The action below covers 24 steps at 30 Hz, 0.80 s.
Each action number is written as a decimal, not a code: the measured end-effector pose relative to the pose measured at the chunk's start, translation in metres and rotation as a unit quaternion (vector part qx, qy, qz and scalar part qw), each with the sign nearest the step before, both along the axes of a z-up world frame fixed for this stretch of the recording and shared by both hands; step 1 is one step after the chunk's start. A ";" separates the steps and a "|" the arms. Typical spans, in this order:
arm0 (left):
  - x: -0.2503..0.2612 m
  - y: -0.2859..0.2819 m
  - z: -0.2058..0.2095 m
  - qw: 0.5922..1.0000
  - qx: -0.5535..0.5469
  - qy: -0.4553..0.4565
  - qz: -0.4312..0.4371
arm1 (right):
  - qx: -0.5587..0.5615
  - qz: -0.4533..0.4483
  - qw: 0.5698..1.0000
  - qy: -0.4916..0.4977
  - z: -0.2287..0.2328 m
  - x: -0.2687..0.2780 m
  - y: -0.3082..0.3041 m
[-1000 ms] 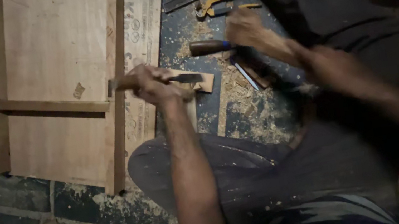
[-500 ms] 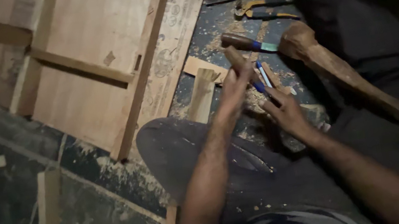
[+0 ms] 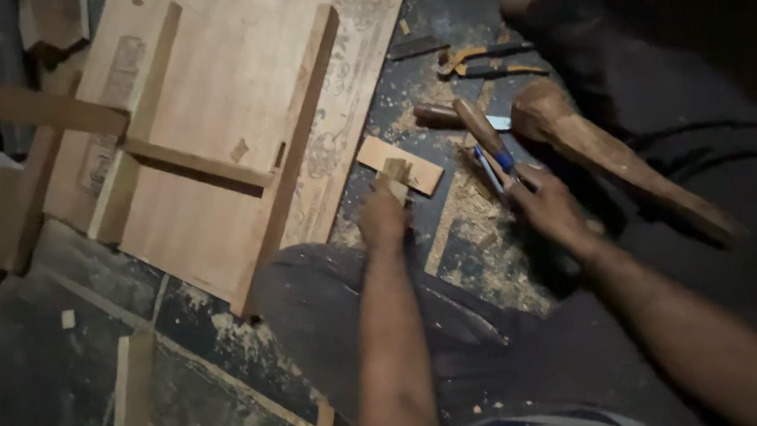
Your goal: The person sits on the floor and uses a chisel and a wooden mallet to carve a small piece of wood. They repeatedly strike the chisel to remove wood shavings and occasionally use a knife to refine the edges.
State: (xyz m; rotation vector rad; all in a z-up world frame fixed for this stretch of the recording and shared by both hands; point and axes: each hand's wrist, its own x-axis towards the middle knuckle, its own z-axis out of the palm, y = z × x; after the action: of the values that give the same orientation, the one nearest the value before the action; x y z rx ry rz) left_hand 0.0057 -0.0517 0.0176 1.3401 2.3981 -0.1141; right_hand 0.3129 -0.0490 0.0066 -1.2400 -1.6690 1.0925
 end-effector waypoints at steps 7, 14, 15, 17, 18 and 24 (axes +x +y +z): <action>-0.003 0.003 0.000 0.997 0.072 -0.021 0.005 | -0.177 0.023 0.984 0.019 0.009 -0.007 -0.007; 0.024 0.001 0.091 0.936 0.292 -0.194 0.038 | -0.167 0.055 0.984 0.039 0.065 -0.020 -0.016; 0.031 -0.002 0.106 0.896 0.267 -0.349 0.054 | -0.200 0.072 0.976 0.040 0.079 -0.027 -0.018; 0.047 -0.008 0.135 0.768 0.219 -0.598 0.063 | -0.264 0.105 0.958 0.043 0.104 -0.045 -0.019; 0.056 -0.011 0.147 0.692 0.200 -0.691 0.055 | -0.236 0.132 0.962 0.031 0.116 -0.054 -0.022; 0.044 -0.015 0.207 0.741 0.249 -0.607 0.142 | 0.011 0.197 0.980 -0.014 0.155 -0.071 -0.006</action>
State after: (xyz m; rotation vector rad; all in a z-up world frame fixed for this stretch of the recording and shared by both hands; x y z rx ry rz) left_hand 0.0498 -0.0669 0.2242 0.7253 1.4061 1.1852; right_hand 0.2414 -0.0554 0.1620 -0.9335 -1.9973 1.2883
